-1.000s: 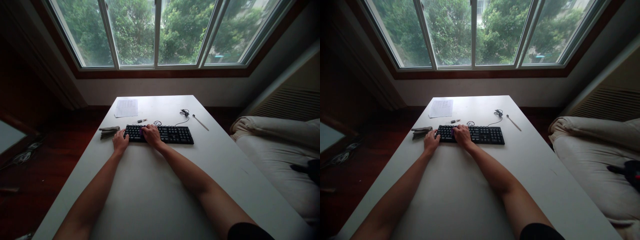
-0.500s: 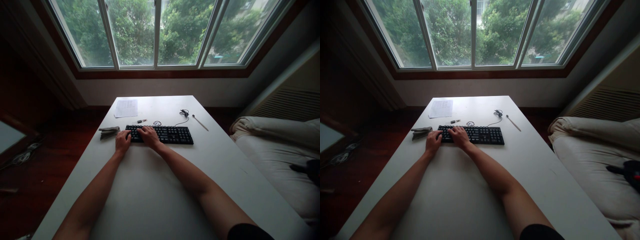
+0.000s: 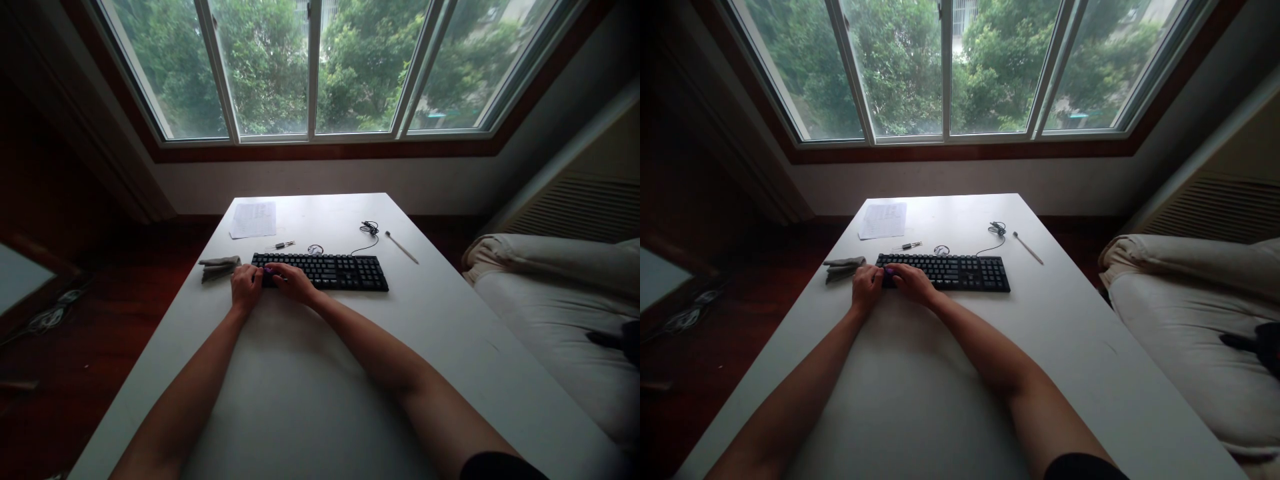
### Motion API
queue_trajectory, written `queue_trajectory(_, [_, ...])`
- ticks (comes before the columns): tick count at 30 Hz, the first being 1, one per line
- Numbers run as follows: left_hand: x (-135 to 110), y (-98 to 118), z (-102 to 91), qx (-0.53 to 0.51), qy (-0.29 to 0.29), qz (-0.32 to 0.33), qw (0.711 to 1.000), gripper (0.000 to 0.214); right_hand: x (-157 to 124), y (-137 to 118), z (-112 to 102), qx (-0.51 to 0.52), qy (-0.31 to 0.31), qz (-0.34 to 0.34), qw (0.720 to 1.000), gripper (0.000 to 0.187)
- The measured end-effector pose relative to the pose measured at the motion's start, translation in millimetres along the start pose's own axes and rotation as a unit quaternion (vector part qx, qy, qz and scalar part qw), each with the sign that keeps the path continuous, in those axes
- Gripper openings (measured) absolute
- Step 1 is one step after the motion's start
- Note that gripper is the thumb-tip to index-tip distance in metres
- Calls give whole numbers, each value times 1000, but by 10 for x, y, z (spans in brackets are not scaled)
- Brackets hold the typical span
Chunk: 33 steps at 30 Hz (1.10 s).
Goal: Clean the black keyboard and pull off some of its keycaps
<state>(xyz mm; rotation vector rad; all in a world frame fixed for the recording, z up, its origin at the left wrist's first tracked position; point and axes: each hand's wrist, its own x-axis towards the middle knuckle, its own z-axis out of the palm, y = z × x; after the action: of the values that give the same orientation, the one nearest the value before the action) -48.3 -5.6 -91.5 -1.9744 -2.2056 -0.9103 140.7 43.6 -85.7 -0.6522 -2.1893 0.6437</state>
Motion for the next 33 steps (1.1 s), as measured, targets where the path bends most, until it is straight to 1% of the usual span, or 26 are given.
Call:
queue_trajectory(3, [-10, 24, -14, 11, 8, -9, 1000, 39, 7, -7, 35, 71, 7, 14, 997, 34])
queue_trajectory(6, [-15, 39, -12, 19, 16, -20, 999, 38, 17, -7, 58, 113, 20, 60, 992, 27])
queue_trajectory(8, [-17, 39, -1, 25, 17, -27, 999, 36, 23, 12, 47, 107, 50, 91, 989, 24])
queue_trajectory(12, [-17, 15, 28, 20, 26, -24, 999, 28, 38, 118, -49, 54, 130, 132, 981, 22])
queue_trajectory(15, [-16, 3, 30, 8, 28, -25, 999, 26, 40, 194, -117, 25, 162, 157, 974, 24])
queue_trajectory(18, [-17, 33, -7, -7, 28, -33, 999, 31, 26, 207, -125, -1, 165, 151, 975, 24])
queue_trajectory(21, [-32, 118, -67, 1, 18, -32, 999, 35, 6, 165, -97, -37, 156, 143, 977, 24])
queue_trajectory(24, [-67, 232, -104, 35, -5, -11, 999, 36, -5, 119, -83, -68, 148, 145, 976, 26])
queue_trajectory(27, [-106, 318, -95, 65, -23, 11, 998, 36, -7, 105, -89, -77, 146, 143, 976, 25])
queue_trajectory(31, [-124, 326, -48, 69, -37, 45, 996, 26, -9, 129, -86, -74, 150, 145, 975, 25])
queue_trajectory(33, [-119, 292, -24, 51, -35, 63, 996, 27, -10, 146, -76, -70, 154, 144, 975, 25])
